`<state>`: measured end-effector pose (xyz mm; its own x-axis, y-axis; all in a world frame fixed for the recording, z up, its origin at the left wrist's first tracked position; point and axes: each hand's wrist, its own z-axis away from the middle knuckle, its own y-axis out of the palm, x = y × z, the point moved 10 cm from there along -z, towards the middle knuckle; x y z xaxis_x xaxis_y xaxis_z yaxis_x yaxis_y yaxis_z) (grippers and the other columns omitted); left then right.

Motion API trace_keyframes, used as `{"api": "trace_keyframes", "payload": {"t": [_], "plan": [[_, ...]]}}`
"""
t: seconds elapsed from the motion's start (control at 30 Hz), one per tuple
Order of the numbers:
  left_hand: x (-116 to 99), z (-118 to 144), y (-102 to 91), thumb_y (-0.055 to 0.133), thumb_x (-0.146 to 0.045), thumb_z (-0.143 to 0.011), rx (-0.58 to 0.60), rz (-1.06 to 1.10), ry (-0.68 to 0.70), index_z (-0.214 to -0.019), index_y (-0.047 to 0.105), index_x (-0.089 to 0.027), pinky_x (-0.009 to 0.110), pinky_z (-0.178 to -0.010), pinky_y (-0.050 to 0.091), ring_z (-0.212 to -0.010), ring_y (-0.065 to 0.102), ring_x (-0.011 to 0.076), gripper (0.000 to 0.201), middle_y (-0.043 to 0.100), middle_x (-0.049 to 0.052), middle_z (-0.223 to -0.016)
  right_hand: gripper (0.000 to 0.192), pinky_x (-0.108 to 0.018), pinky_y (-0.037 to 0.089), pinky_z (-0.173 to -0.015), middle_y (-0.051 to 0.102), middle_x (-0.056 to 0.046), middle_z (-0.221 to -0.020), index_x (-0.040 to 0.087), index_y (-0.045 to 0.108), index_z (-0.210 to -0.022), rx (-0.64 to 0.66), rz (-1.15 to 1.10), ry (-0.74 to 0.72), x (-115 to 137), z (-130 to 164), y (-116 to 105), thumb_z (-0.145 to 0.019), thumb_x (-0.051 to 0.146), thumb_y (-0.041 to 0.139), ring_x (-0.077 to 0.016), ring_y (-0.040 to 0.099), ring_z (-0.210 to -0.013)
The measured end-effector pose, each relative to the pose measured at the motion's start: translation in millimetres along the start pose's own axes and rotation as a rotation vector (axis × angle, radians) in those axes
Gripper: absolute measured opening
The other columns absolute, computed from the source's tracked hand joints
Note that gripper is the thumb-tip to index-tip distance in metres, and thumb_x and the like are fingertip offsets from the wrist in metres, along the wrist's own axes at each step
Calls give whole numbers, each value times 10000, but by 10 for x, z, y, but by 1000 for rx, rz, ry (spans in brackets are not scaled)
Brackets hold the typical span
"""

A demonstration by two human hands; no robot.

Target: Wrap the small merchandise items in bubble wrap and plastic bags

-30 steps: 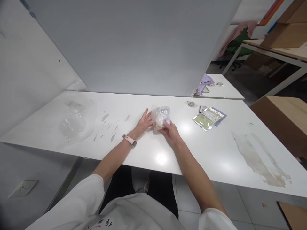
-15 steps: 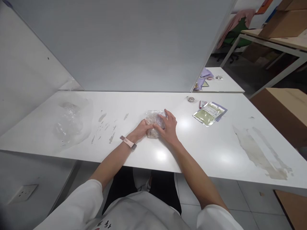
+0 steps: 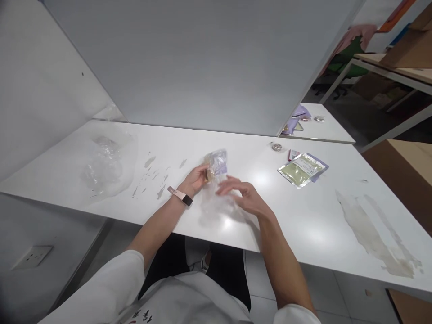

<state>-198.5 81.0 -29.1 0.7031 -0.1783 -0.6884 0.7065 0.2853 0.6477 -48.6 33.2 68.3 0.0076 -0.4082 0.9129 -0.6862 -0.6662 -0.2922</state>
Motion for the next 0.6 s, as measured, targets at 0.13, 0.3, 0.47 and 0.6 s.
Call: {"api": "trace_keyframes", "payload": {"t": [0.13,0.3,0.47,0.6], "plan": [[-147,-2,-87,764,-67,-694,-53,11,79,-907,610,-147,246,-720,487,-674,628,101,275,675,-19,-765,237,-442,520,-941,758,-41,-1028,284,797,-1001,431,-4,252,-165,199,311,-921,431,628,-225,703,-961],[-114,134,83,830,-155,-677,46,-166,49,-944,621,-143,260,-689,462,-678,602,108,340,655,-23,-766,278,-494,428,-1093,707,-23,-1225,343,719,-1177,-129,76,162,-133,131,-324,-944,444,605,-249,610,-1218],[61,239,266,837,-316,-746,190,-329,-55,-1049,664,-148,313,-782,476,-821,643,166,387,703,59,-931,394,-583,267,-1186,550,-12,-1460,354,708,-1165,-416,442,-5,-50,104,-506,-795,467,782,-304,337,-1454],[108,299,424,684,-604,-846,318,-294,-86,-1096,701,-162,371,-963,450,-1074,635,249,508,708,129,-1140,171,-479,502,-959,728,-32,-983,273,733,-854,-557,269,69,-252,145,-618,-854,444,724,-239,641,-1015]]}}
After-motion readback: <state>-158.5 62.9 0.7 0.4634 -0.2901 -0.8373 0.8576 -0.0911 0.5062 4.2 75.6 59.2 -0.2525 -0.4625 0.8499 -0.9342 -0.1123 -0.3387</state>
